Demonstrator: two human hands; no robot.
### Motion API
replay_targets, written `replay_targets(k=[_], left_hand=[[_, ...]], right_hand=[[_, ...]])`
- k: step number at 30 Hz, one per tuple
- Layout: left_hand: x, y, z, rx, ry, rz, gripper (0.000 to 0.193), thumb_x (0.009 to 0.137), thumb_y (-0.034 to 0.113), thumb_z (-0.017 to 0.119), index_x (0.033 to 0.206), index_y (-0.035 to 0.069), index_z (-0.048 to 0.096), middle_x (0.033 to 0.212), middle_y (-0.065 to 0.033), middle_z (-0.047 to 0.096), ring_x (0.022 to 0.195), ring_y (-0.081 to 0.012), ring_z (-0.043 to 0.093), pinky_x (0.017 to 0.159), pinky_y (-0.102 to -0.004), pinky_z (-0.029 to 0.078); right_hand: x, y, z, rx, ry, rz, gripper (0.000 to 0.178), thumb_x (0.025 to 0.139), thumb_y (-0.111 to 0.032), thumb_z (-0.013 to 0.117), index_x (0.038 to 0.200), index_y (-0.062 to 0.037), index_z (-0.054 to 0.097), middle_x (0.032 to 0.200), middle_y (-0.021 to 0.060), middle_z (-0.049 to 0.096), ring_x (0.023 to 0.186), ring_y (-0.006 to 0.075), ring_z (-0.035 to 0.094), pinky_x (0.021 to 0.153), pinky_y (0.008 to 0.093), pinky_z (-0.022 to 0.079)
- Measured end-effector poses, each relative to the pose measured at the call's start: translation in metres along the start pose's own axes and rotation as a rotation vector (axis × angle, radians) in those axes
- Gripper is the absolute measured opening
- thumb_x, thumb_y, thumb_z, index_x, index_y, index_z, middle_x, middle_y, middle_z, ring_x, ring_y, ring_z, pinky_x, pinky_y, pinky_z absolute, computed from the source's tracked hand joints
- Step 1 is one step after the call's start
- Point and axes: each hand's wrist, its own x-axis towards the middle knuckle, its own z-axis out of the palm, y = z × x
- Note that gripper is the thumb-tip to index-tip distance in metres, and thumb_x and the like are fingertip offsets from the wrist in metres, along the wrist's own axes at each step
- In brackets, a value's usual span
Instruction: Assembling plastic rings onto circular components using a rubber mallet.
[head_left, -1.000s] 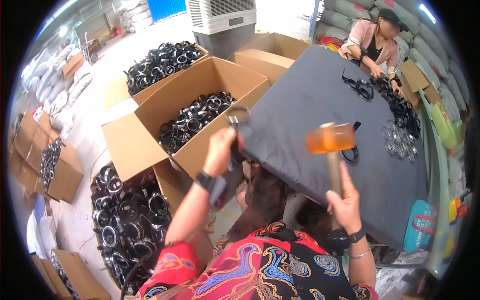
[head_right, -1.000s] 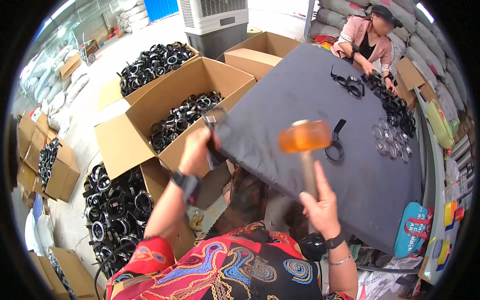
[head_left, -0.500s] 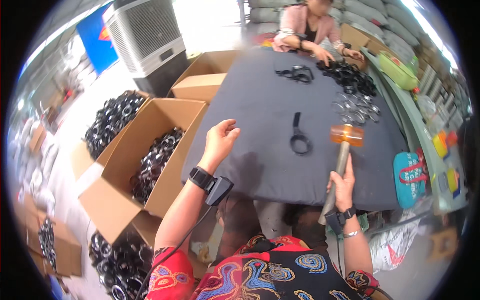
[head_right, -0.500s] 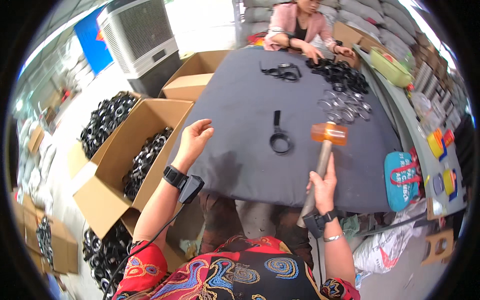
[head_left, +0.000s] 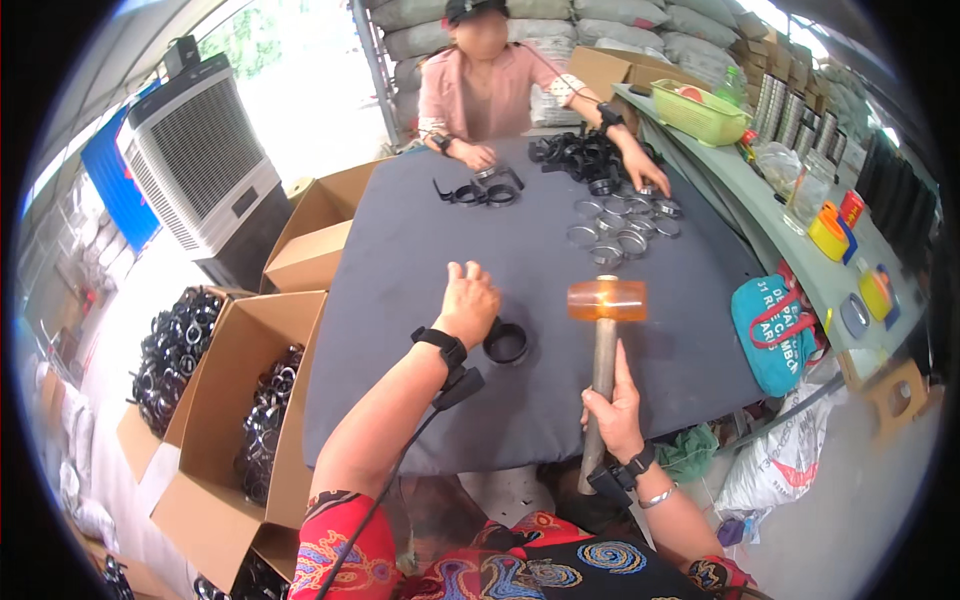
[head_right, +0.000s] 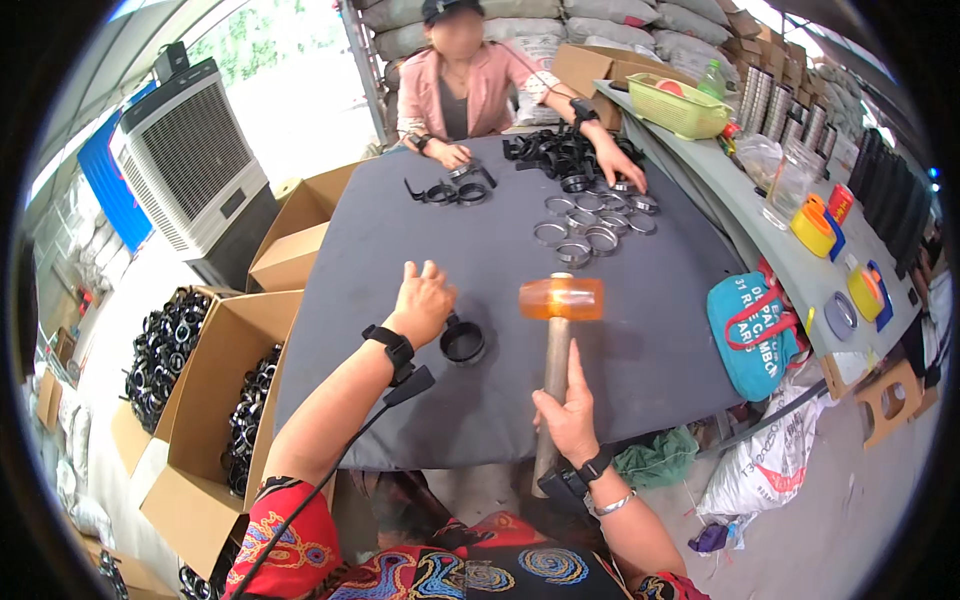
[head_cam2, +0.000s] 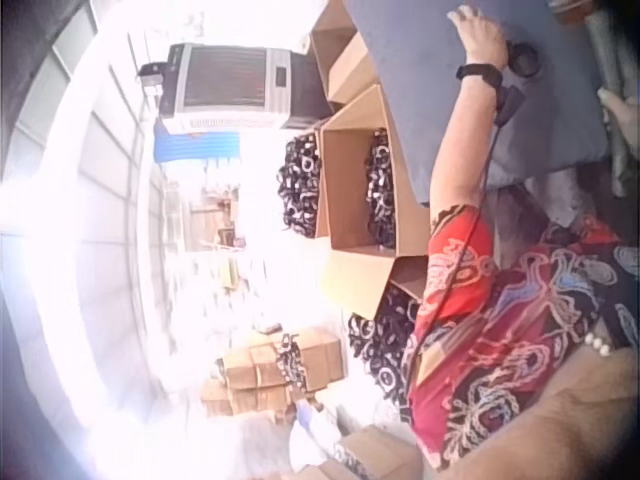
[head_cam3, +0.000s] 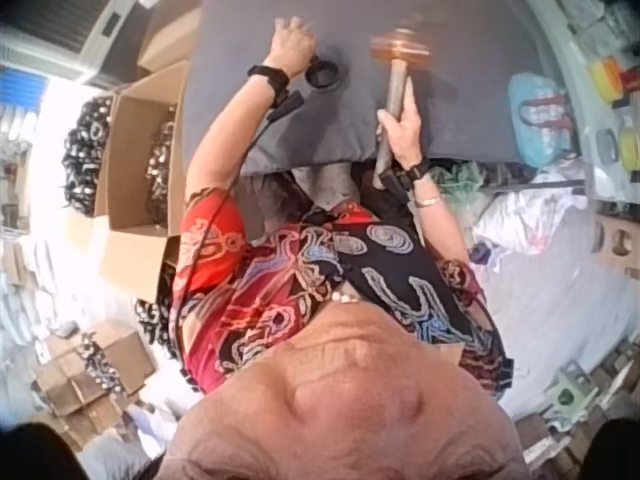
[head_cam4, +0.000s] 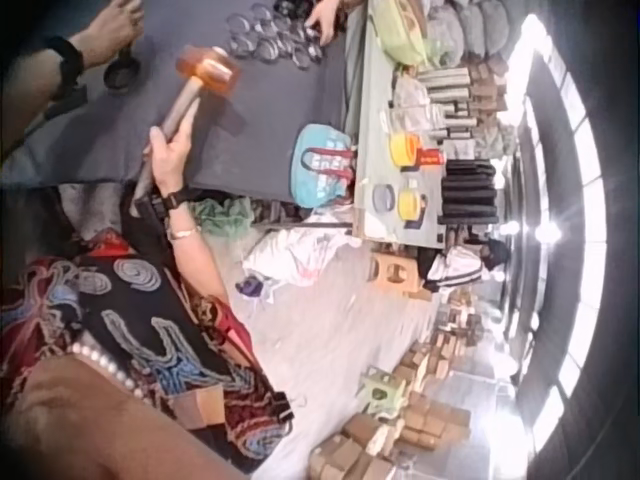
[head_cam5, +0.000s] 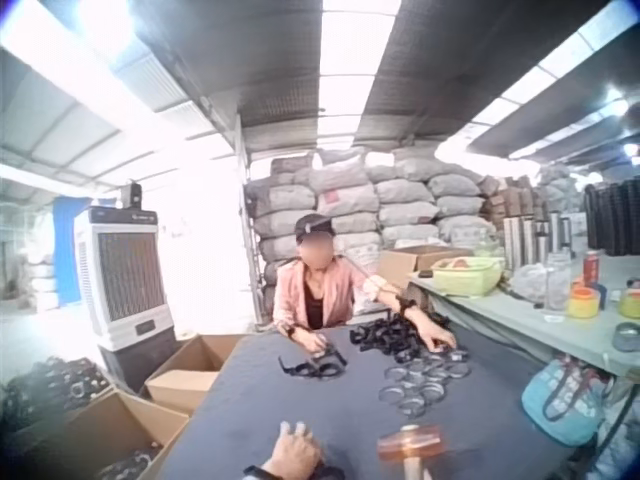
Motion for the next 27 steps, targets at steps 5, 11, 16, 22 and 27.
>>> replay_targets(k=[5, 11, 16, 22, 27], left_hand=[[-0.019, -0.002, 0.006, 0.086, -0.260, 0.028, 0.020, 0.086, 0.025, 0.062, 0.102, 0.019, 0.071, 0.099, 0.0006, 0.068, 0.105, -0.0214, 0.057, 0.098, -0.0482, 0.034], [-0.084, -0.004, 0.029, -0.131, -0.154, 0.009, 0.014, 0.085, 0.021, 0.063, 0.090, 0.010, 0.068, 0.085, -0.0039, 0.071, 0.081, -0.0238, 0.069, 0.064, -0.0349, 0.051], [-0.157, -0.015, 0.009, -0.848, 0.006, -0.208, 0.022, 0.088, 0.023, 0.060, 0.081, 0.002, 0.058, 0.068, -0.0157, 0.062, 0.066, -0.0295, 0.065, 0.061, -0.0401, 0.050], [-0.271, -0.012, 0.029, -2.001, 0.200, -0.737, 0.018, 0.094, 0.013, 0.054, 0.078, 0.004, 0.057, 0.062, -0.0022, 0.054, 0.058, -0.0113, 0.052, 0.055, -0.0270, 0.043], [-0.331, 0.023, 0.061, -2.189, 0.429, -0.947, 0.021, 0.097, 0.015, 0.050, 0.081, 0.003, 0.058, 0.070, -0.0047, 0.057, 0.067, -0.0134, 0.055, 0.064, -0.0271, 0.044]], right_hand=[[0.001, 0.001, -0.002, 0.004, 0.006, -0.023, 0.084, 0.084, -0.001, 0.054, 0.154, -0.0122, 0.008, 0.082, 0.0037, 0.057, 0.055, 0.0095, 0.053, 0.051, 0.0249, 0.050], [0.002, 0.002, -0.002, -0.009, 0.000, -0.059, 0.084, 0.084, -0.001, 0.053, 0.154, -0.0121, 0.009, 0.081, 0.0046, 0.057, 0.053, 0.0101, 0.052, 0.050, 0.0252, 0.050], [-0.002, -0.001, -0.004, -0.036, -0.007, -0.039, 0.083, 0.084, 0.002, 0.054, 0.154, -0.0104, 0.010, 0.094, 0.0071, 0.058, 0.058, 0.0089, 0.053, 0.050, 0.0253, 0.050], [0.002, 0.007, -0.002, -0.044, -0.040, 0.002, 0.061, 0.093, -0.011, 0.055, 0.148, -0.0071, 0.028, 0.077, 0.0026, 0.054, 0.057, 0.0090, 0.053, 0.048, 0.0253, 0.050], [0.003, 0.010, 0.005, -0.158, -0.124, 0.058, 0.025, 0.094, -0.018, 0.054, 0.117, -0.0067, 0.049, 0.070, 0.0003, 0.055, 0.050, 0.0089, 0.054, 0.043, 0.0236, 0.046]])
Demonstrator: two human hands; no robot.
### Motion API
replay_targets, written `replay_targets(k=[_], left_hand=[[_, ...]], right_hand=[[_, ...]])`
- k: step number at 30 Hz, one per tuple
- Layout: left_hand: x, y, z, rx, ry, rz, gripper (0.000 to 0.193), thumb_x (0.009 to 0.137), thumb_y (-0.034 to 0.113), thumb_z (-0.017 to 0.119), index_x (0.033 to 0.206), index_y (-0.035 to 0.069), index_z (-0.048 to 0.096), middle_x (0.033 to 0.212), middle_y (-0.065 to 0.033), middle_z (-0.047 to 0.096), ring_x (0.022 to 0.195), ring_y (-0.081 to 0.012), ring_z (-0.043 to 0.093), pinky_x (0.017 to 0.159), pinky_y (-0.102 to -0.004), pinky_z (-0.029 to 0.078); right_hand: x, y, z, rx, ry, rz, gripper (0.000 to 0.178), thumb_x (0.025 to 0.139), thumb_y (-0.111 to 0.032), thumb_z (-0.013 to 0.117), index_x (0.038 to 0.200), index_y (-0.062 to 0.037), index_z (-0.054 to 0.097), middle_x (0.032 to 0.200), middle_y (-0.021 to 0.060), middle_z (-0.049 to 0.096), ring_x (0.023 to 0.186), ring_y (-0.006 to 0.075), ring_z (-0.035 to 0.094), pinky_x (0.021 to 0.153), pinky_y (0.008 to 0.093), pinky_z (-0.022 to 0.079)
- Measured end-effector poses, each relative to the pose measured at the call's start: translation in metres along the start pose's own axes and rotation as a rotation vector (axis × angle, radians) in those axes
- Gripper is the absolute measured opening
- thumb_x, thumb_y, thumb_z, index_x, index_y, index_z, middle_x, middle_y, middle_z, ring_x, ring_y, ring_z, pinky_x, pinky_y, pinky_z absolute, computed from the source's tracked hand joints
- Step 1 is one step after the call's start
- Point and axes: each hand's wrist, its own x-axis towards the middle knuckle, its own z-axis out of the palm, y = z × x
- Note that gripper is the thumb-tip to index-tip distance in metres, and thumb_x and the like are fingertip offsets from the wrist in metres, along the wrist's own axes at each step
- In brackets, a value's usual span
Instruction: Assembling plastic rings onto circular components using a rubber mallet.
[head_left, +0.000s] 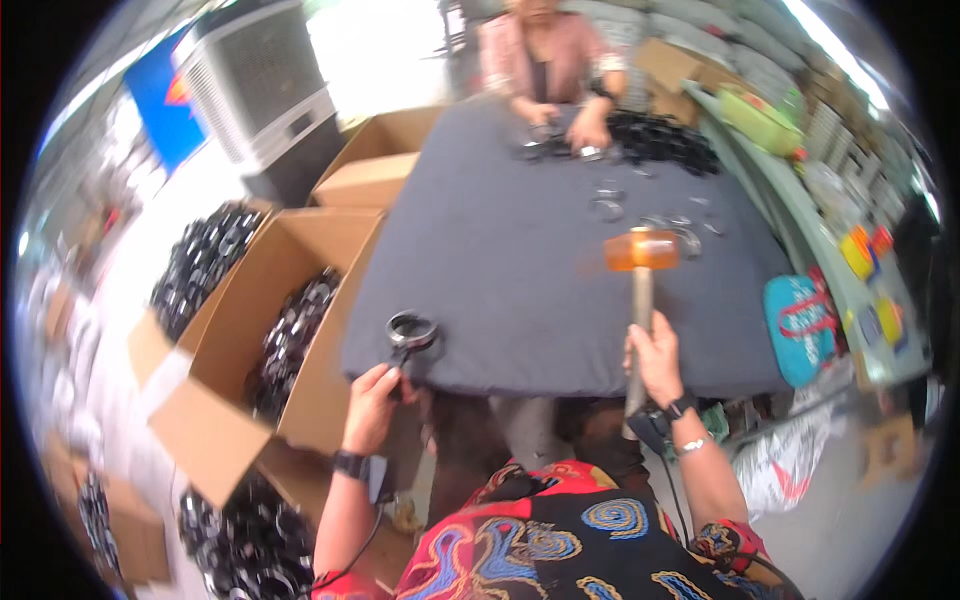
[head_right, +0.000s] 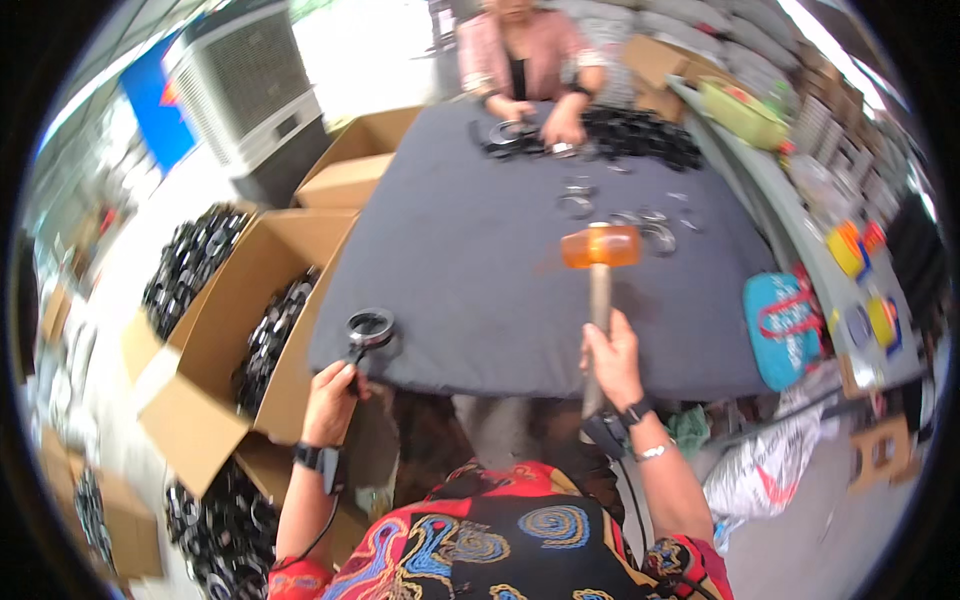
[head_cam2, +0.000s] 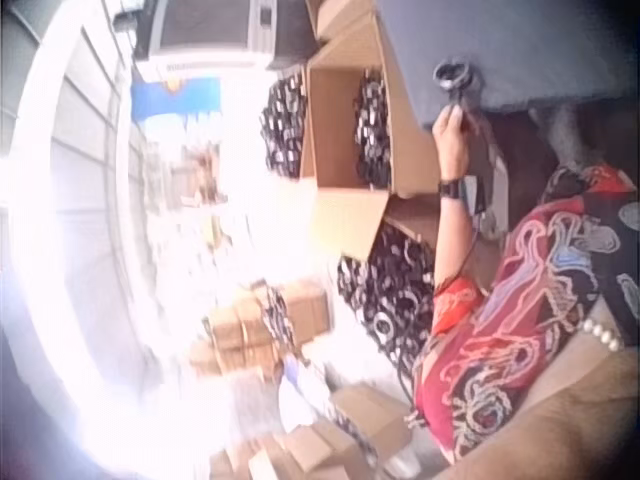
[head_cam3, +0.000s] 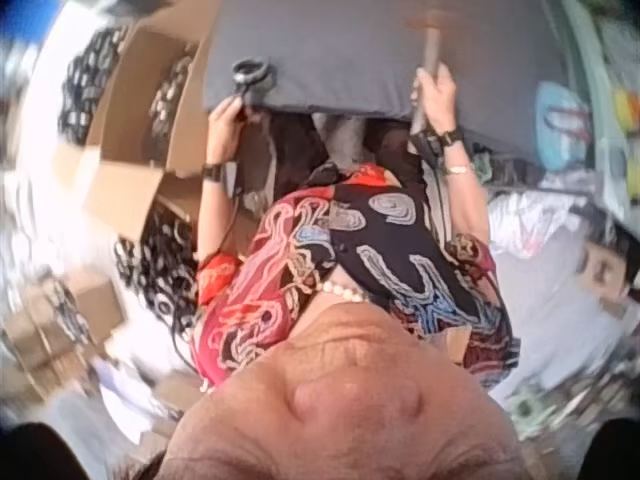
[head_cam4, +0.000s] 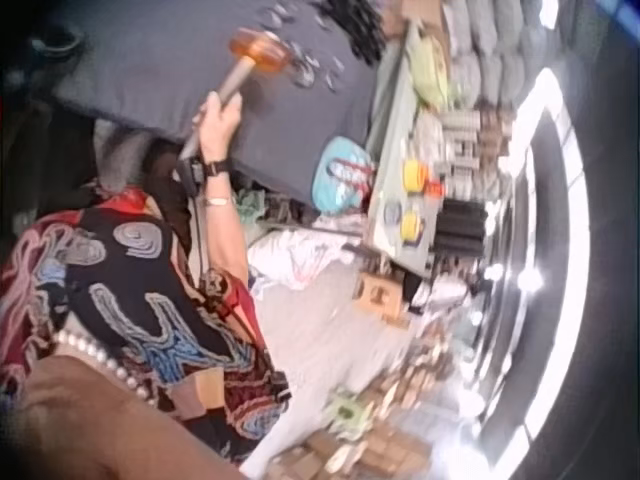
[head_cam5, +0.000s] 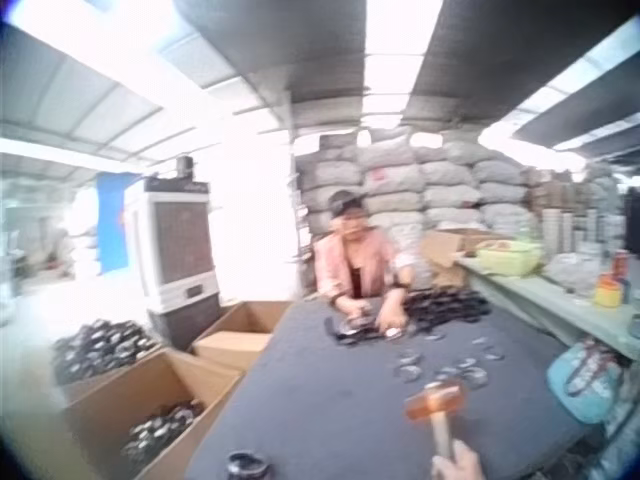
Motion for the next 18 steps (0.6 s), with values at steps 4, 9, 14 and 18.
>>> replay_targets(k=[4, 9, 14, 18], left_hand=[[-0.013, -0.039, -0.002, -0.003, 0.071, 0.014, 0.029, 0.097, 0.027, 0.054, 0.081, 0.004, 0.061, 0.073, -0.0006, 0.059, 0.067, -0.0089, 0.054, 0.063, -0.0241, 0.044], [-0.022, -0.060, -0.001, -0.030, 0.164, 0.127, 0.025, 0.095, 0.025, 0.059, 0.083, 0.004, 0.063, 0.075, 0.0001, 0.061, 0.069, -0.0081, 0.056, 0.066, -0.0229, 0.045], [-0.011, -0.068, -0.006, -0.106, 0.141, 0.108, 0.025, 0.095, 0.024, 0.059, 0.082, 0.003, 0.063, 0.073, -0.0004, 0.061, 0.069, -0.0088, 0.056, 0.067, -0.0243, 0.045], [-0.015, -0.069, -0.009, -0.114, 0.145, 0.118, 0.025, 0.095, 0.024, 0.059, 0.081, 0.003, 0.063, 0.073, -0.0011, 0.061, 0.069, -0.0091, 0.056, 0.067, -0.0246, 0.045]], right_hand=[[-0.019, -0.037, 0.036, -0.030, -0.192, -0.051, 0.045, 0.092, -0.011, 0.056, 0.134, -0.0021, 0.044, 0.077, 0.0017, 0.057, 0.053, 0.0075, 0.054, 0.047, 0.0226, 0.047], [-0.023, -0.076, 0.102, -0.214, -0.585, 0.000, 0.069, 0.087, -0.009, 0.061, 0.148, -0.0057, 0.030, 0.092, 0.0026, 0.059, 0.056, 0.0058, 0.053, 0.051, 0.0223, 0.048], [-0.008, -0.137, 0.154, -0.328, -0.656, -0.637, 0.069, 0.087, -0.001, 0.058, 0.149, -0.0023, 0.028, 0.134, 0.0161, 0.055, 0.072, 0.0120, 0.059, 0.071, 0.0256, 0.050], [-0.017, -0.159, 0.187, -0.207, -0.551, -0.643, 0.070, 0.085, 0.002, 0.057, 0.148, -0.0002, 0.027, 0.143, 0.0192, 0.046, 0.117, 0.0244, 0.059, 0.095, 0.0274, 0.043]])
